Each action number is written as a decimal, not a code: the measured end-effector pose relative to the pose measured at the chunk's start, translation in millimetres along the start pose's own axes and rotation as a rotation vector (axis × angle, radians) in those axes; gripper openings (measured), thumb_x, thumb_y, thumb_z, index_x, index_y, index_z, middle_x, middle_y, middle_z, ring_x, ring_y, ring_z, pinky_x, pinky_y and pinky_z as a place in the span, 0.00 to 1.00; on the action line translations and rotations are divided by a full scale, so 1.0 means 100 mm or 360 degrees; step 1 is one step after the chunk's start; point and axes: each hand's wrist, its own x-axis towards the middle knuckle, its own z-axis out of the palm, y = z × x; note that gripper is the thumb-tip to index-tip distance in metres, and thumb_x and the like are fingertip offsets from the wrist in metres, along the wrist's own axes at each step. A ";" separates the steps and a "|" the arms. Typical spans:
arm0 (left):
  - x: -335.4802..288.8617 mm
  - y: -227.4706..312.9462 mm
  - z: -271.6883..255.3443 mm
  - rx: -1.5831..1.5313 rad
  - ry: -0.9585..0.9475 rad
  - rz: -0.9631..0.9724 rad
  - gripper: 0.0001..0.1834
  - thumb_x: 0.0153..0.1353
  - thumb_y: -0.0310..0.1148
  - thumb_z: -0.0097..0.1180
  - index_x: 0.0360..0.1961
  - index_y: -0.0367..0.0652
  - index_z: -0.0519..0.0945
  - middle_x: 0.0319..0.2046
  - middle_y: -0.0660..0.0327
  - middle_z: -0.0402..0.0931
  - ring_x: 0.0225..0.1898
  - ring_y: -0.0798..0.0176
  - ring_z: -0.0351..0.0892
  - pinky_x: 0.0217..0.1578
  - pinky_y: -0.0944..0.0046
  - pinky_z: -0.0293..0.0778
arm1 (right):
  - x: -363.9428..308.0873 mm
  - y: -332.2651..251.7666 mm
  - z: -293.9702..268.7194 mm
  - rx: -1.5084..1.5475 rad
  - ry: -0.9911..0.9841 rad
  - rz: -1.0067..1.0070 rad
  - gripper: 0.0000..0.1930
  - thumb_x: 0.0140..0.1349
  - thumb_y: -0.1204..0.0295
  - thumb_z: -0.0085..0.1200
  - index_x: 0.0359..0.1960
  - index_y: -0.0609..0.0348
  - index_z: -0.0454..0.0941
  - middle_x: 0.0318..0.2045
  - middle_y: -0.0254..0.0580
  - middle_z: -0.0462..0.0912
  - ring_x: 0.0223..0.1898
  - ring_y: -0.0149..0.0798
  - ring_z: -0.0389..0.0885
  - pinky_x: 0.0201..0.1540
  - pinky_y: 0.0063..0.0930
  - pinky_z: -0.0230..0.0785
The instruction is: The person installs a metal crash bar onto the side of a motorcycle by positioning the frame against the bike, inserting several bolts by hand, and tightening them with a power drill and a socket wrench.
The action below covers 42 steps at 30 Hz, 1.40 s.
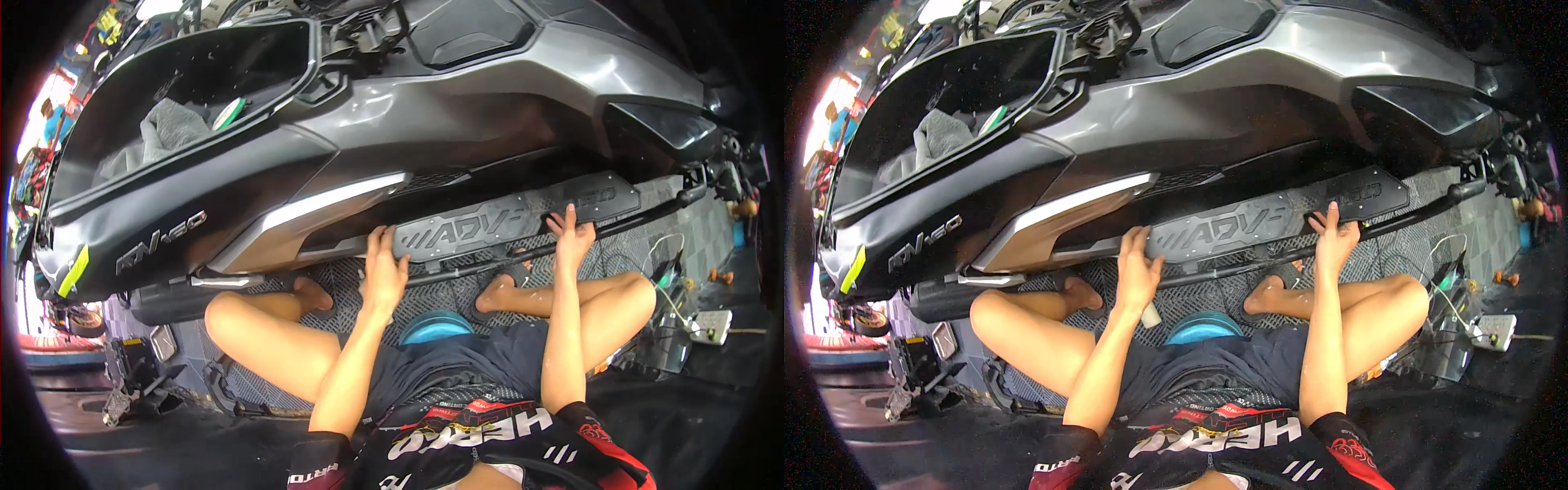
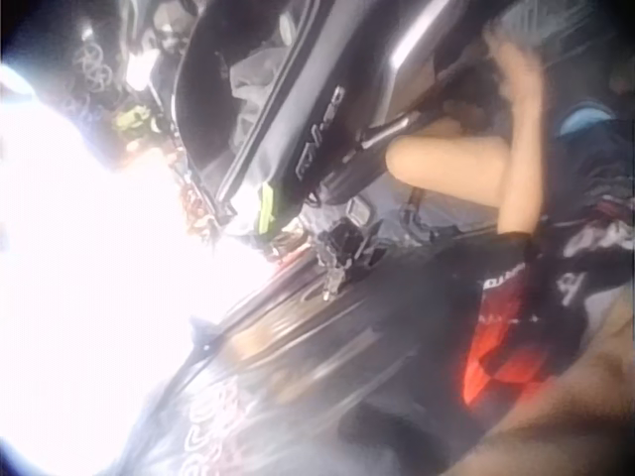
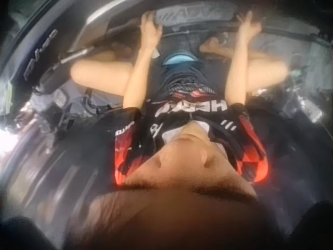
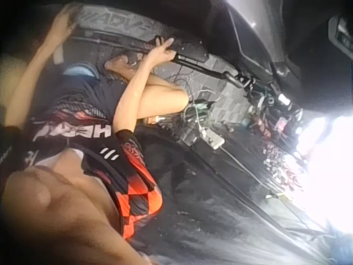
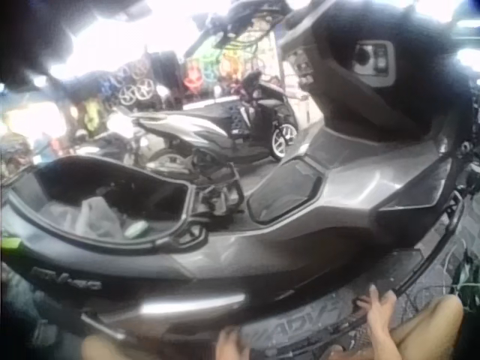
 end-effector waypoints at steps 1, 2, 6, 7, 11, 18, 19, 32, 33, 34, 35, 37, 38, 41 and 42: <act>0.00 -0.05 0.05 0.0082 -0.0001 0.0025 0.31 0.56 0.18 0.63 0.63 0.33 0.73 0.65 0.44 0.66 0.46 0.46 0.83 0.49 0.58 0.82 | 0.03 0.05 -0.03 -0.0119 -0.0003 -0.0039 0.17 0.73 0.68 0.56 0.50 0.76 0.74 0.45 0.50 0.81 0.39 0.46 0.87 0.37 0.35 0.87; -0.01 -0.06 0.06 0.0073 0.0004 0.0011 0.31 0.56 0.18 0.63 0.63 0.33 0.73 0.65 0.44 0.66 0.46 0.46 0.83 0.49 0.58 0.82 | 0.03 0.06 -0.02 -0.0347 0.0004 -0.0073 0.17 0.73 0.65 0.55 0.45 0.75 0.77 0.38 0.50 0.84 0.35 0.43 0.89 0.32 0.31 0.85; -0.03 0.03 0.04 0.0446 0.0089 0.0189 0.26 0.57 0.22 0.64 0.59 0.36 0.76 0.65 0.46 0.67 0.57 0.41 0.77 0.56 0.51 0.78 | 0.09 0.03 -0.19 -0.1017 -0.0185 -0.0062 0.20 0.72 0.62 0.56 0.34 0.74 0.78 0.26 0.52 0.86 0.23 0.38 0.88 0.20 0.28 0.77; -0.03 0.07 0.02 0.0462 0.0041 0.0144 0.25 0.57 0.23 0.64 0.58 0.37 0.77 0.64 0.47 0.68 0.59 0.40 0.75 0.58 0.49 0.77 | 0.14 0.00 -0.27 -0.1030 -0.0178 -0.0066 0.20 0.72 0.62 0.56 0.34 0.74 0.78 0.26 0.52 0.86 0.23 0.38 0.88 0.20 0.28 0.77; -0.13 0.00 -0.05 0.0625 -0.0155 0.0172 0.21 0.57 0.26 0.65 0.54 0.41 0.81 0.63 0.48 0.70 0.58 0.41 0.77 0.59 0.48 0.75 | 0.03 -0.31 -0.22 -0.1575 -0.0569 0.0257 0.22 0.71 0.59 0.56 0.29 0.71 0.80 0.24 0.54 0.86 0.25 0.45 0.89 0.23 0.34 0.78; -1.11 0.54 -0.02 0.1281 -0.0771 -0.0064 0.52 0.62 0.70 0.51 0.73 0.34 0.64 0.77 0.42 0.50 0.77 0.39 0.48 0.70 0.33 0.53 | -1.12 -0.30 0.67 -0.1499 -0.1586 -0.0650 0.14 0.59 0.63 0.66 0.39 0.62 0.84 0.40 0.51 0.85 0.44 0.55 0.85 0.48 0.45 0.77; -1.31 0.55 0.02 0.1137 -0.1042 -0.0128 0.56 0.65 0.75 0.38 0.73 0.31 0.62 0.77 0.40 0.47 0.79 0.37 0.43 0.72 0.32 0.48 | -1.20 -0.20 0.82 -0.1510 -0.1694 -0.0904 0.16 0.58 0.64 0.67 0.42 0.61 0.84 0.44 0.50 0.84 0.48 0.54 0.83 0.49 0.44 0.76; -0.84 0.62 1.02 0.0333 -0.1865 -0.0238 0.23 0.69 0.48 0.54 0.58 0.48 0.84 0.57 0.56 0.82 0.60 0.48 0.80 0.53 0.25 0.74 | -1.55 0.30 1.44 -0.1371 -0.1882 -0.1804 0.14 0.55 0.76 0.67 0.44 0.60 0.85 0.45 0.44 0.85 0.47 0.48 0.85 0.47 0.40 0.81; -1.02 0.36 1.53 0.0329 -0.1862 -0.0096 0.25 0.69 0.51 0.54 0.59 0.49 0.84 0.58 0.58 0.82 0.59 0.49 0.80 0.54 0.25 0.73 | -1.66 0.36 1.48 -0.1371 -0.1949 -0.1816 0.14 0.55 0.76 0.67 0.44 0.60 0.85 0.45 0.44 0.85 0.47 0.48 0.85 0.47 0.40 0.81; -1.14 0.30 1.85 0.0313 -0.1869 0.0086 0.27 0.69 0.55 0.53 0.60 0.51 0.83 0.58 0.60 0.82 0.59 0.50 0.81 0.54 0.25 0.73 | -1.68 0.39 1.46 -0.1337 -0.1887 -0.1829 0.13 0.56 0.77 0.67 0.44 0.60 0.85 0.45 0.45 0.85 0.47 0.49 0.85 0.48 0.40 0.80; -0.96 0.53 1.25 0.0250 -0.1836 0.0124 0.30 0.68 0.60 0.50 0.60 0.53 0.83 0.58 0.61 0.82 0.59 0.50 0.81 0.54 0.23 0.71 | -1.49 0.38 1.33 -0.1370 -0.1759 -0.1847 0.13 0.56 0.78 0.67 0.44 0.61 0.85 0.45 0.47 0.85 0.48 0.50 0.85 0.49 0.40 0.80; -0.86 0.47 0.99 0.0192 -0.1854 -0.0068 0.25 0.69 0.52 0.55 0.60 0.50 0.83 0.58 0.60 0.82 0.58 0.51 0.81 0.56 0.27 0.72 | -1.49 0.38 1.32 -0.1389 -0.1779 -0.1874 0.14 0.56 0.79 0.66 0.46 0.62 0.85 0.46 0.48 0.85 0.48 0.50 0.85 0.50 0.39 0.80; -0.85 0.45 1.11 0.0156 -0.1834 -0.0082 0.25 0.69 0.52 0.55 0.60 0.50 0.83 0.58 0.60 0.82 0.58 0.51 0.81 0.56 0.27 0.72 | -1.48 0.39 1.32 -0.1437 -0.1742 -0.1889 0.15 0.57 0.79 0.66 0.47 0.62 0.85 0.47 0.48 0.85 0.48 0.50 0.86 0.50 0.39 0.80; -0.88 0.32 1.37 0.0634 -0.1723 -0.0179 0.23 0.66 0.41 0.62 0.59 0.44 0.83 0.58 0.57 0.82 0.59 0.49 0.81 0.58 0.29 0.72 | -1.69 0.40 1.40 -0.1578 -0.1797 -0.1803 0.18 0.60 0.76 0.63 0.53 0.62 0.83 0.52 0.49 0.84 0.51 0.51 0.84 0.54 0.39 0.77; -0.84 0.29 1.35 0.0685 -0.1709 -0.0217 0.23 0.63 0.36 0.63 0.59 0.42 0.83 0.58 0.55 0.82 0.59 0.47 0.81 0.58 0.31 0.72 | -1.72 0.39 1.42 -0.1621 -0.1860 -0.1806 0.19 0.62 0.75 0.62 0.56 0.61 0.82 0.55 0.49 0.82 0.54 0.52 0.82 0.56 0.41 0.75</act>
